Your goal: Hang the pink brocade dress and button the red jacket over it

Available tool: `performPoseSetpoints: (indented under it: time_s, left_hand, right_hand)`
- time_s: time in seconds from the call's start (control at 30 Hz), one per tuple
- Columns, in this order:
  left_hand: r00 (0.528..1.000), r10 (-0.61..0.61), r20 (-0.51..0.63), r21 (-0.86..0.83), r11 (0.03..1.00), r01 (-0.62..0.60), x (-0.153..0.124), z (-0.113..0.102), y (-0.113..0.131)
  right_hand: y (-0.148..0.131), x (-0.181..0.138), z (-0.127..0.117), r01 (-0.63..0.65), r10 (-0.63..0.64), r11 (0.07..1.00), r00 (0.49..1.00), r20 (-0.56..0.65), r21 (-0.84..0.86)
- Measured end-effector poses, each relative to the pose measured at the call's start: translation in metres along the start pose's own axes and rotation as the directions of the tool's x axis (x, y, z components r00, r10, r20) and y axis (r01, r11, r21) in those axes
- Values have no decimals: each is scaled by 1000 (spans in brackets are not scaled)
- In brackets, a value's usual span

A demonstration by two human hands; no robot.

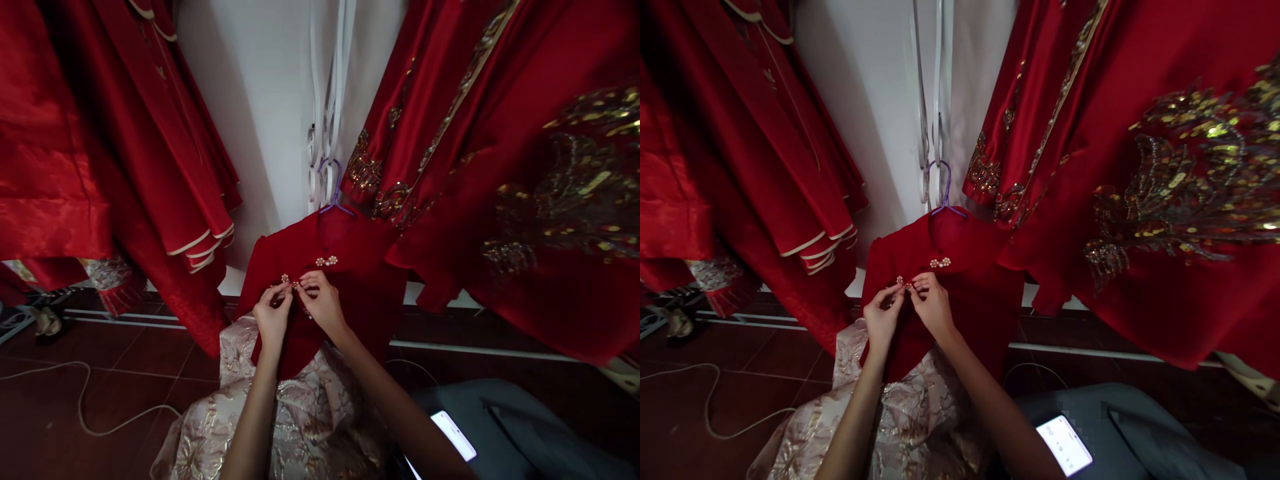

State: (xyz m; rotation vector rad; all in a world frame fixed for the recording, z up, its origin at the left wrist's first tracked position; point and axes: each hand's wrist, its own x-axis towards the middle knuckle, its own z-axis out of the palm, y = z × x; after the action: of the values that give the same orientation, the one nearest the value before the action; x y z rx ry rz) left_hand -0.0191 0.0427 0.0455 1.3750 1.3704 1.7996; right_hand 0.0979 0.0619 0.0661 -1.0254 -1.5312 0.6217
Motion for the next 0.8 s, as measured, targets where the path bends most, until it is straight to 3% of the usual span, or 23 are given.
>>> performPoseSetpoints:
  time_s: [0.13,0.37,0.67,0.73,0.8]
  left_hand:
    - [998,62,10,127,990,-63,4,-4,2]
    - [992,-102,71,-12,995,103,18,-6,-9]
    - [965,-108,238,-81,988,131,31,-8,-6]
    - [979,-118,166,-108,985,137,23,-3,-6]
    - [993,-116,1,-105,988,116,8,4,-7]
  right_hand:
    - [0,1,2,22,-23,999,1000,-11,-24]
    - [2,2,1,33,-33,998,999,-3,-48]
    - [4,4,4,16,-16,999,1000,2,-36]
    - [0,3,-2,-4,4,1000,999,51,4]
    - [-3,-2,-14,-28,27,1000,994,103,8]
